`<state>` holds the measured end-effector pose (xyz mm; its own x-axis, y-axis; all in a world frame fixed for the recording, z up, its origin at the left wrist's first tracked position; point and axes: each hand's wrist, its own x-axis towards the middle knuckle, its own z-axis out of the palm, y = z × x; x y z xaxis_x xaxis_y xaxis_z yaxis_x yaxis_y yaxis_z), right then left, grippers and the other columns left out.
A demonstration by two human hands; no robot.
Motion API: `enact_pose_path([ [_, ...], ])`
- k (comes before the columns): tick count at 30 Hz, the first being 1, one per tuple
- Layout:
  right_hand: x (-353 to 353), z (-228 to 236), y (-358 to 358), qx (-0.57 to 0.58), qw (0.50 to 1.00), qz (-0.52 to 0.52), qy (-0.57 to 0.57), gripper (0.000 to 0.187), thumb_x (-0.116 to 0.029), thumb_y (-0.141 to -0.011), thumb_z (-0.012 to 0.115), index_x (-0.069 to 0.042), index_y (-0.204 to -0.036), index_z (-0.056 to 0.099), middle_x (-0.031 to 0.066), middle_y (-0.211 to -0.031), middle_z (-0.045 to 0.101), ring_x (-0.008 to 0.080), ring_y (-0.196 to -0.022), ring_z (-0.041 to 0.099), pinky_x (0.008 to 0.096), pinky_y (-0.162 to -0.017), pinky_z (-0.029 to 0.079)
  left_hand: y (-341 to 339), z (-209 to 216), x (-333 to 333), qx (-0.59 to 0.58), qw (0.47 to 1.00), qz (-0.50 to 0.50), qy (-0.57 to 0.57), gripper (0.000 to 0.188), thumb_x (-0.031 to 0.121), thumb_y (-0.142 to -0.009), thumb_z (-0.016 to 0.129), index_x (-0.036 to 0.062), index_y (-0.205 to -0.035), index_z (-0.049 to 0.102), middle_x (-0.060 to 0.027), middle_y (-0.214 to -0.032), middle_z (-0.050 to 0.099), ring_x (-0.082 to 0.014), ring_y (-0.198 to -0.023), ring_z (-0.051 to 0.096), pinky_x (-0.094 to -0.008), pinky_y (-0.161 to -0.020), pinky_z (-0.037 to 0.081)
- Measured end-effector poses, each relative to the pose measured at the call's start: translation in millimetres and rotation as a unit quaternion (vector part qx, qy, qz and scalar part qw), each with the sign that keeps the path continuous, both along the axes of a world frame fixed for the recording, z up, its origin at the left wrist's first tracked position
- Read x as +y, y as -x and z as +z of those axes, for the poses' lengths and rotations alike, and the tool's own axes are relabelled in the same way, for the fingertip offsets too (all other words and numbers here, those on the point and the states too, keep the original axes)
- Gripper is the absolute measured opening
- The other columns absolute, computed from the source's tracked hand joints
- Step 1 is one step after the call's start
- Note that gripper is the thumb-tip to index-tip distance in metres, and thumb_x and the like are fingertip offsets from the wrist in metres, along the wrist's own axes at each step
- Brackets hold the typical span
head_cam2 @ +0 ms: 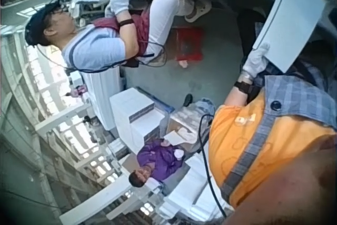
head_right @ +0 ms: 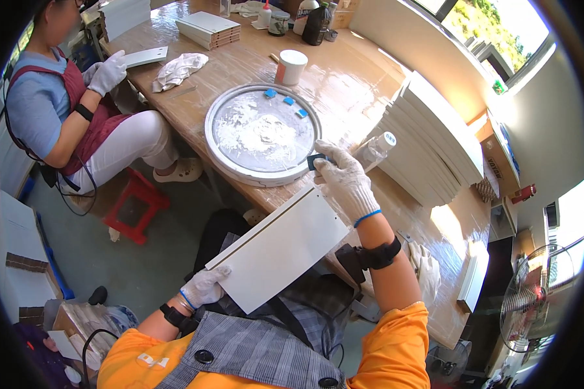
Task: The recorder wipes the surface of white wooden panels and applies sealant or glue to the edges and pre-drilled holes using a small blue applicator.
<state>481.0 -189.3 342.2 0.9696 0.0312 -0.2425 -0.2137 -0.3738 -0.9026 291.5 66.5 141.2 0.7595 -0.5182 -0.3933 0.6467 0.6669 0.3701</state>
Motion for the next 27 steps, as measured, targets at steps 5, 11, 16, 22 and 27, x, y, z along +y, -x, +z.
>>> enact_pose_path([
  [5, 27, -39, -65, -0.255, 0.929, 0.047, 0.264, 0.038, -0.004, -0.085, 0.065, 0.0, -0.122, 0.059, 0.0174, -0.11, 0.067, 0.026, -0.101, 0.064, 0.0326, -0.089, 0.049, 0, -2, 0, 0.0, 1.0, -0.009, 0.019, 0.061, 0.017, -0.089, 0.065, 0.0032, -0.143, 0.04, -0.0126, -0.141, 0.049, -0.0256, -0.131, 0.046, -0.0399, -0.112, 0.032],
  [11, 55, -50, -117, -0.356, 0.837, 0.156, 0.386, 0.023, -0.011, -0.082, 0.062, -0.005, -0.104, 0.065, 0.0211, -0.097, 0.064, 0.038, -0.096, 0.06, 0.0443, -0.082, 0.048, -1, -5, 3, 0.003, 0.999, -0.018, 0.047, 0.061, 0.015, -0.089, 0.066, 0.0009, -0.142, 0.04, -0.0139, -0.141, 0.049, -0.0258, -0.13, 0.046, -0.0389, -0.112, 0.033],
  [16, 57, -68, -147, -0.378, 0.804, 0.223, 0.401, 0.02, -0.009, -0.08, 0.06, -0.007, -0.099, 0.065, 0.0179, -0.092, 0.064, 0.0369, -0.091, 0.06, 0.0453, -0.079, 0.048, -3, -8, 4, 0.0, 0.997, -0.026, 0.067, 0.062, 0.016, -0.089, 0.067, 0.0004, -0.142, 0.04, -0.0145, -0.14, 0.05, -0.0252, -0.129, 0.047, -0.0381, -0.111, 0.033],
  [22, 57, -78, -155, -0.393, 0.803, 0.242, 0.378, 0.032, 0.003, -0.078, 0.064, 0.0, -0.111, 0.065, 0.0166, -0.095, 0.066, 0.0304, -0.089, 0.064, 0.0369, -0.08, 0.051, -4, -8, 5, 0.003, 0.996, -0.029, 0.089, 0.054, 0.011, -0.091, 0.064, 0.0014, -0.141, 0.043, -0.0124, -0.137, 0.053, -0.0224, -0.126, 0.05, -0.0354, -0.107, 0.039],
  [27, 65, -69, -149, -0.391, 0.778, 0.238, 0.43, 0.028, -0.006, -0.079, 0.063, -0.008, -0.107, 0.067, 0.0136, -0.095, 0.066, 0.0351, -0.095, 0.06, 0.0444, -0.084, 0.047, -2, -8, 5, 0.015, 0.996, -0.03, 0.079, 0.054, 0.012, -0.091, 0.065, 0.0015, -0.14, 0.044, -0.0115, -0.137, 0.052, -0.0217, -0.126, 0.049, -0.0341, -0.107, 0.038],
])
